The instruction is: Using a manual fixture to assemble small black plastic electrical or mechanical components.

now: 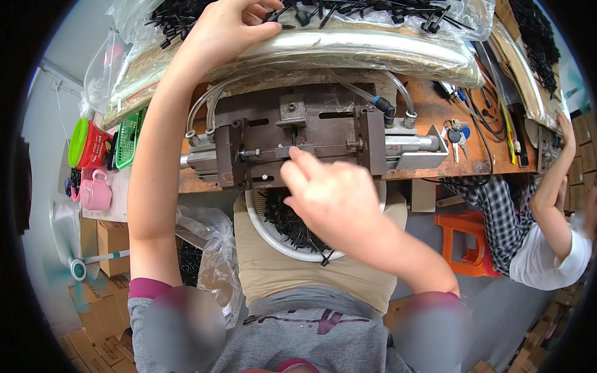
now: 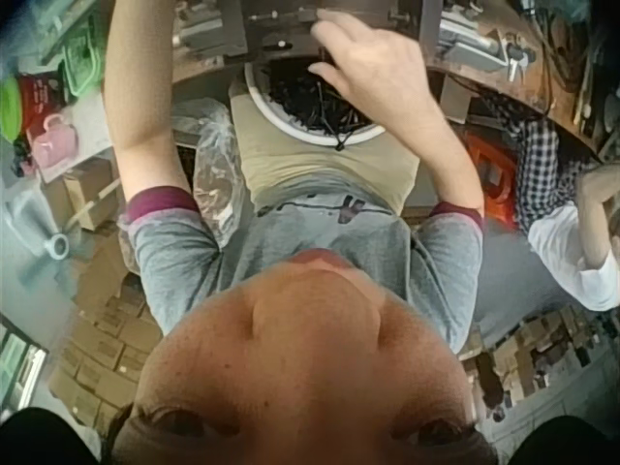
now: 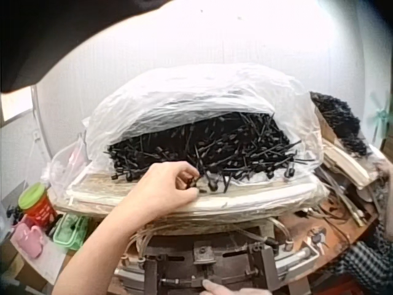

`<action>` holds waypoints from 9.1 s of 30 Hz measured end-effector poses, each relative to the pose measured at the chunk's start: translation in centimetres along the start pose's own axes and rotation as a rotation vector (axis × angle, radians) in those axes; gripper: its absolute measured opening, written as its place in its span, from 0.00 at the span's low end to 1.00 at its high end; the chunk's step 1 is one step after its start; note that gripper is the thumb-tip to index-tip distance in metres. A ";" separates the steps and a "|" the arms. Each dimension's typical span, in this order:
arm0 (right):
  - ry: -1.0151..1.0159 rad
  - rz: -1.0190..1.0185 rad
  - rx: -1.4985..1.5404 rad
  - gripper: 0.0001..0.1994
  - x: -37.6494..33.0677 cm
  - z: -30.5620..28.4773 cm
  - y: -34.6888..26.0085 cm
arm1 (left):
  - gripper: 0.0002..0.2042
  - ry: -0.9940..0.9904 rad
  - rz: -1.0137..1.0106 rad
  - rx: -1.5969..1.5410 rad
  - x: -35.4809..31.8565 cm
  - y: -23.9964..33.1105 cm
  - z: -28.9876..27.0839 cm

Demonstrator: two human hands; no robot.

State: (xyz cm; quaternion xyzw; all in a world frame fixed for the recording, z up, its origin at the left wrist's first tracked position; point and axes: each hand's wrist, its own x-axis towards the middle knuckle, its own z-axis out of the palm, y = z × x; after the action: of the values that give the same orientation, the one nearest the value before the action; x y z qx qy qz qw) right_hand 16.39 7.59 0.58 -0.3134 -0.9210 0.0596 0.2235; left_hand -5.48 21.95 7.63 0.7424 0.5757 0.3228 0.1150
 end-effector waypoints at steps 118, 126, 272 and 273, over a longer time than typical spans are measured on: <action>0.427 0.489 1.073 0.10 1.7 -2.8 5.1 | 0.16 0.072 0.118 -0.285 -21.4 5.4 3.9; 0.500 0.563 1.059 0.09 0.0 -2.7 2.3 | 0.14 0.124 0.225 0.212 -21.5 4.4 8.5; 0.310 -0.158 -0.075 0.11 15.8 -5.9 10.4 | 0.13 0.028 0.239 0.199 -20.3 4.2 7.6; 0.318 -0.013 0.093 0.10 15.2 -6.4 9.7 | 0.12 0.028 0.235 0.200 -20.3 4.2 7.7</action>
State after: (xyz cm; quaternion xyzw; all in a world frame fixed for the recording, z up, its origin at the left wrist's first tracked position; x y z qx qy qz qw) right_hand 13.97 24.31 9.56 -0.3024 -0.8723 0.0503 0.3809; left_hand -0.13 3.32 -2.99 0.8078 0.5155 0.2856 -0.0062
